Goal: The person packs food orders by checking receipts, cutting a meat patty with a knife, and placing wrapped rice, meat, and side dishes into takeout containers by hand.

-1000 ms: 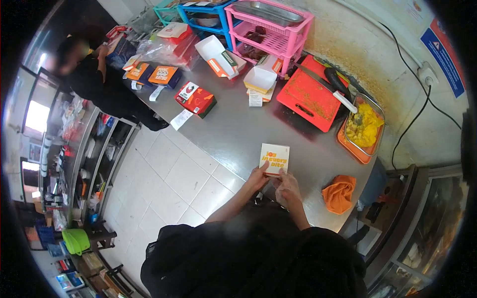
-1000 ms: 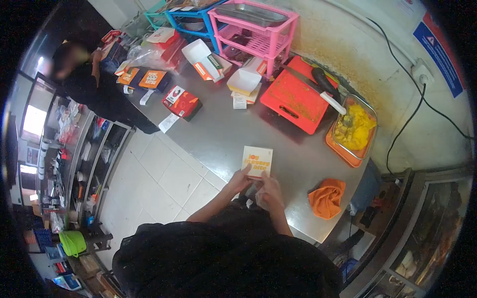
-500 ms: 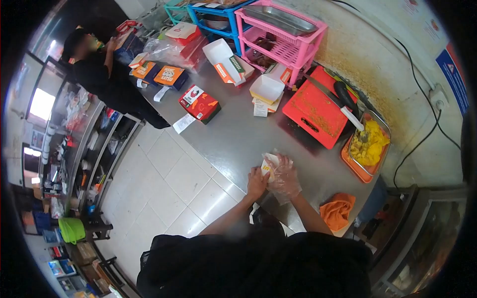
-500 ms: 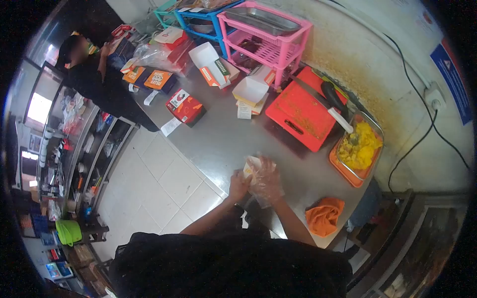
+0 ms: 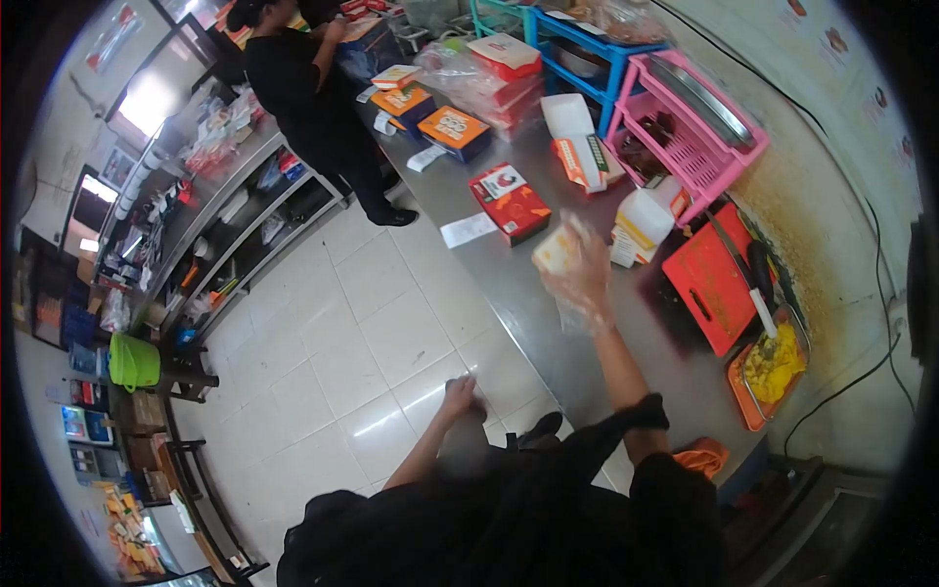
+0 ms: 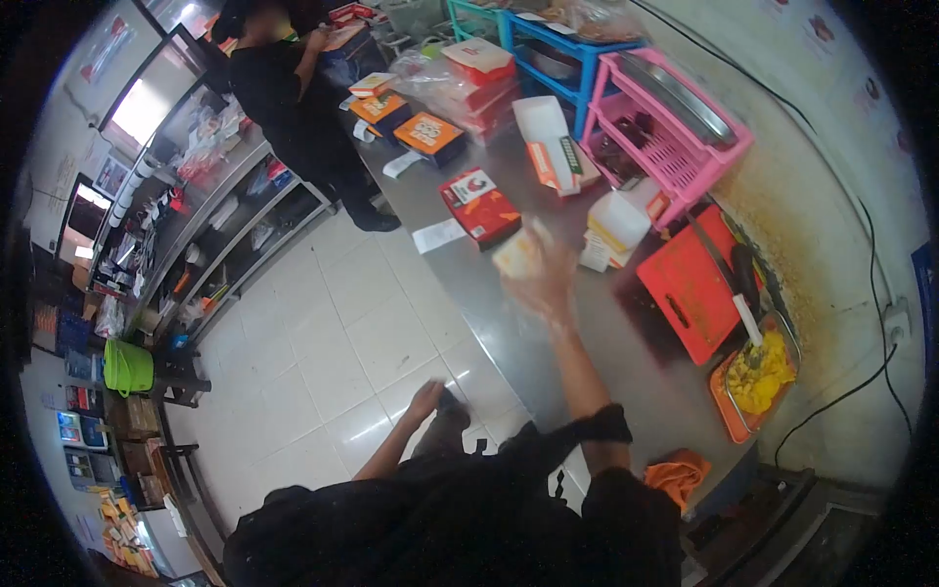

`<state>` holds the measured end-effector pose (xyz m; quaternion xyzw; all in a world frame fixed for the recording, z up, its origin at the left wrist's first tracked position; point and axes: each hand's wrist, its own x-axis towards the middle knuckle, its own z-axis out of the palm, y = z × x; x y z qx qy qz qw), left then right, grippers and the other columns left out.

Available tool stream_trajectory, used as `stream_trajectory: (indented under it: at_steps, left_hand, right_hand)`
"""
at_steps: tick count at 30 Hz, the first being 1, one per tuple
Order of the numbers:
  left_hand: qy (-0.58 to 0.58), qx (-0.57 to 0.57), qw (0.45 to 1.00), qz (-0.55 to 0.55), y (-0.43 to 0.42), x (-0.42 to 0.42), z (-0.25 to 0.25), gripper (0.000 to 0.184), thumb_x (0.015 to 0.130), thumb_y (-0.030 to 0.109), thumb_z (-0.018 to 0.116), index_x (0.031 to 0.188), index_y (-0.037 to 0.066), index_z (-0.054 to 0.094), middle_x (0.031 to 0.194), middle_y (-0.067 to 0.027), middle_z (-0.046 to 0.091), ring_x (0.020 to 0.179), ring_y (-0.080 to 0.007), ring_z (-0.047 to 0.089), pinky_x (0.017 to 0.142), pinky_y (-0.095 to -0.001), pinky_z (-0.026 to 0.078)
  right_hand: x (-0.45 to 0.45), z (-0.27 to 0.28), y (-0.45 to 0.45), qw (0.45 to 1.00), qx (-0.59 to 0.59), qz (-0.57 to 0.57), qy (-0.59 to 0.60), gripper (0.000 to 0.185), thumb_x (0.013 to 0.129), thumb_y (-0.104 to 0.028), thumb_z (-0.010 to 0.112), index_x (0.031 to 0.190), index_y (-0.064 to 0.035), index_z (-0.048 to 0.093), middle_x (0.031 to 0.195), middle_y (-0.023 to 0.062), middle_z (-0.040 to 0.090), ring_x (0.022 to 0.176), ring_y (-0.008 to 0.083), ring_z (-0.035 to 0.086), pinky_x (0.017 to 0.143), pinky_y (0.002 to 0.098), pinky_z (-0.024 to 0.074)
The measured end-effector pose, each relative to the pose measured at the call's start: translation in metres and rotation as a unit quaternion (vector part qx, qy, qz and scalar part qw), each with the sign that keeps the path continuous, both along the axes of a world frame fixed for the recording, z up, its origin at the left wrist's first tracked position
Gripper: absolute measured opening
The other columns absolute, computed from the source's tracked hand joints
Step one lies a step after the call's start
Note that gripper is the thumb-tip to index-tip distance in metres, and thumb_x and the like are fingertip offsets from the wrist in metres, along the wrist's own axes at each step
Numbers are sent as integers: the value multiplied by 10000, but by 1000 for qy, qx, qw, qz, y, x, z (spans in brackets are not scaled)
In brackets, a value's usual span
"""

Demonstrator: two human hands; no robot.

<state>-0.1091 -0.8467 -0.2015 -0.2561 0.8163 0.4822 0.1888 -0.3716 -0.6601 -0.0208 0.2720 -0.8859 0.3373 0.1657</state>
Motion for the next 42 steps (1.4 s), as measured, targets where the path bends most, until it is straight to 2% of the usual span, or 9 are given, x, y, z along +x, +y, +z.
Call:
stream_trajectory:
  at_steps: [3, 8, 10, 13, 21, 23, 25, 34, 42]
  left_hand:
    - [-59, -114, 989, -80, -65, 135, -131, 457, 916, 391, 389, 1067, -9, 552, 1013, -255, 584, 1018, -321, 555, 845, -426, 421]
    - [12, 100, 995, 5, -116, 168, 99, 531, 931, 445, 332, 1120, 12, 574, 1164, -186, 551, 1142, -293, 466, 965, -398, 335]
    - [-167, 155, 973, -27, -185, 174, 4, 539, 934, 445, 328, 1109, 1, 579, 1133, -167, 570, 1100, -280, 493, 942, -381, 355]
    - [-89, 291, 950, 70, -216, 115, 82, 647, 919, 539, 270, 1095, 5, 591, 1101, -132, 591, 1056, -241, 516, 900, -345, 384]
    - [-56, 675, 732, -73, -295, -45, 194, 680, 896, 606, 187, 1260, 76, 409, 1122, -35, 551, 1014, -99, 513, 792, -227, 398]
    - [156, 500, 847, -93, -326, -77, 270, 552, 954, 444, 256, 1335, 48, 304, 1288, -112, 433, 1152, -238, 454, 988, -343, 339]
    - [628, 274, 599, -414, -339, -93, 327, 292, 893, 85, 356, 1134, -48, 454, 1056, -205, 535, 908, -270, 549, 824, -345, 426]
    - [734, -6, 677, -52, -648, -5, 449, 212, 858, 202, 568, 786, 7, 607, 768, -60, 594, 658, -210, 559, 771, -438, 456]
    - [767, -457, 384, 237, -806, 115, 464, 124, 825, 165, 620, 859, 205, 508, 746, 93, 441, 530, -61, 407, 722, -286, 313]
  right_hand:
    - [-40, 18, -73, 998, -9, -37, 53, 776, 634, -305, 727, 1304, -125, 381, 1319, 85, 383, 1239, 331, 318, 978, 450, 325]
    - [-90, -31, -145, 952, 251, -151, -92, 866, 608, -503, 666, 1364, -281, 308, 1441, 116, 196, 1298, 317, 242, 1015, 504, 264]
    - [-60, 8, -170, 908, 360, -185, -111, 920, 614, -570, 632, 1390, -250, 255, 1458, 118, 159, 1327, 293, 200, 1014, 553, 221]
    - [-33, 26, -215, 948, 233, -207, 60, 878, 700, -522, 604, 1383, -98, 252, 1449, 144, 175, 1307, 315, 242, 1001, 549, 239]
    - [71, -221, -341, 992, 109, 4, 58, 605, 784, -337, 611, 1241, 7, 415, 1135, 188, 509, 1096, 327, 477, 945, 426, 360]
    - [72, -288, -366, 972, 166, 40, -160, 614, 789, -352, 599, 1254, -3, 404, 1163, 190, 490, 1117, 332, 458, 956, 428, 349]
    - [67, -340, -369, 924, 240, 43, -295, 622, 794, -368, 587, 1266, -12, 392, 1192, 192, 471, 1138, 336, 439, 968, 431, 338]
    - [18, -376, -722, 863, 279, 160, -390, 662, 816, -439, 533, 1321, -56, 341, 1319, 203, 385, 1233, 355, 354, 1019, 442, 287]
    - [138, -227, -1127, 769, 247, 533, -251, 374, 797, -370, 529, 1018, -75, 589, 1094, 163, 571, 1055, 313, 515, 905, 410, 397]
